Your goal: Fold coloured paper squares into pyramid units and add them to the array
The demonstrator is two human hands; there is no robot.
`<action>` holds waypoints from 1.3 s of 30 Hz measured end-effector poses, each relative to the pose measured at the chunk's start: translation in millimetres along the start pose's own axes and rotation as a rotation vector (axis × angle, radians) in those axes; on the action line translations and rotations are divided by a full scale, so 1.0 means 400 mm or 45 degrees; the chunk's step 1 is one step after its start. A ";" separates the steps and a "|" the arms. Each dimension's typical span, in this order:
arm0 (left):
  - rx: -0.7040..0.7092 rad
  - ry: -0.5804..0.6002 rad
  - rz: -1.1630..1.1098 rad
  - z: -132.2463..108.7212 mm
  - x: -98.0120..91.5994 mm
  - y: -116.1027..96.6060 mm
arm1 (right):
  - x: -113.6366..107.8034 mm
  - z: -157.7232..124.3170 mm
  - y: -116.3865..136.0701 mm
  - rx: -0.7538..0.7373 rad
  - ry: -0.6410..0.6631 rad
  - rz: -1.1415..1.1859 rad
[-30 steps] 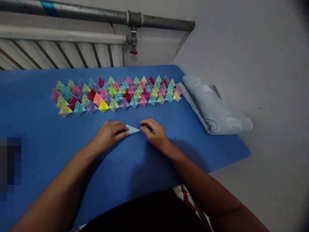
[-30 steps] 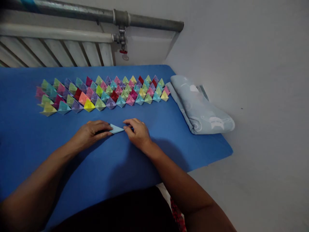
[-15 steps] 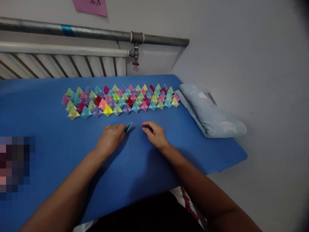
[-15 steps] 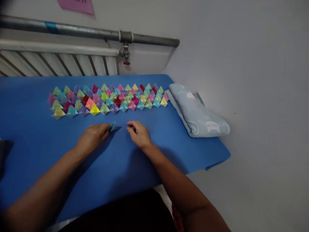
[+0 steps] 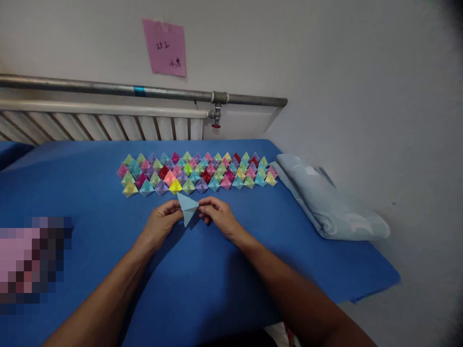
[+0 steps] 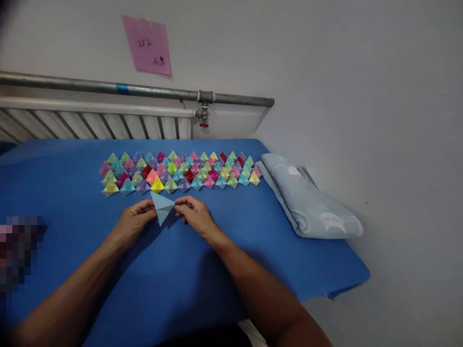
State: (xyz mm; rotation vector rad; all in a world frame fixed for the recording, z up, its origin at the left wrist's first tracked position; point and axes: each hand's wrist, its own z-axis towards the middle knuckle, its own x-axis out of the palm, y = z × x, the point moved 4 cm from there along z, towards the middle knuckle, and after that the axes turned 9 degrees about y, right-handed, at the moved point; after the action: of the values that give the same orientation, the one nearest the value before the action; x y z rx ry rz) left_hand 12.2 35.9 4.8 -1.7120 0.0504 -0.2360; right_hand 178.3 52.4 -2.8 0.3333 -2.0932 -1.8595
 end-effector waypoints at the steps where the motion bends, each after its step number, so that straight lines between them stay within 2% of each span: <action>1: -0.021 -0.002 -0.037 0.003 -0.003 0.005 | 0.005 0.003 -0.006 0.006 0.007 0.021; 7: -0.121 0.050 -0.090 0.012 0.000 0.022 | 0.008 0.000 -0.034 0.024 0.012 0.046; 11: -0.121 -0.008 -0.055 0.007 0.005 0.022 | 0.011 0.003 -0.036 -0.032 0.067 -0.013; 13: -0.085 -0.046 0.012 0.003 0.007 0.021 | 0.009 -0.001 -0.030 -0.089 0.026 -0.073; 15: -0.006 -0.108 0.119 -0.003 0.005 0.018 | 0.003 -0.015 -0.012 -0.217 -0.128 -0.216; 17: 0.095 -0.184 0.292 -0.013 0.004 0.010 | 0.009 -0.037 0.015 -0.422 -0.242 -0.454; 20: 0.217 -0.243 0.651 -0.031 0.012 -0.006 | 0.051 -0.068 0.044 -0.736 -0.166 -0.829; 22: 0.271 -0.241 0.826 -0.043 0.022 -0.013 | 0.071 -0.079 0.047 -0.835 -0.155 -0.995; 26: 0.323 -0.227 0.973 -0.054 0.038 -0.016 | 0.079 -0.078 0.041 -0.789 -0.201 -1.201; 32: 0.392 -0.243 1.045 -0.057 0.053 -0.009 | 0.079 -0.074 0.038 -0.760 -0.212 -1.487; 36: 0.389 -0.278 1.057 -0.057 0.054 -0.002 | 0.072 -0.062 0.023 -0.584 -0.176 -1.530; 39: 0.358 -0.296 1.022 -0.056 0.049 0.001 | 0.063 -0.054 0.014 -0.510 -0.152 -1.449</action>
State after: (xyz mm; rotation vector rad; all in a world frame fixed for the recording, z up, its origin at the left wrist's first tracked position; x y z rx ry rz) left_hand 27.2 10.8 9.8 -1.3113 0.4960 0.5278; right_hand 163.5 23.5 6.9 1.5668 -1.5869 -2.8478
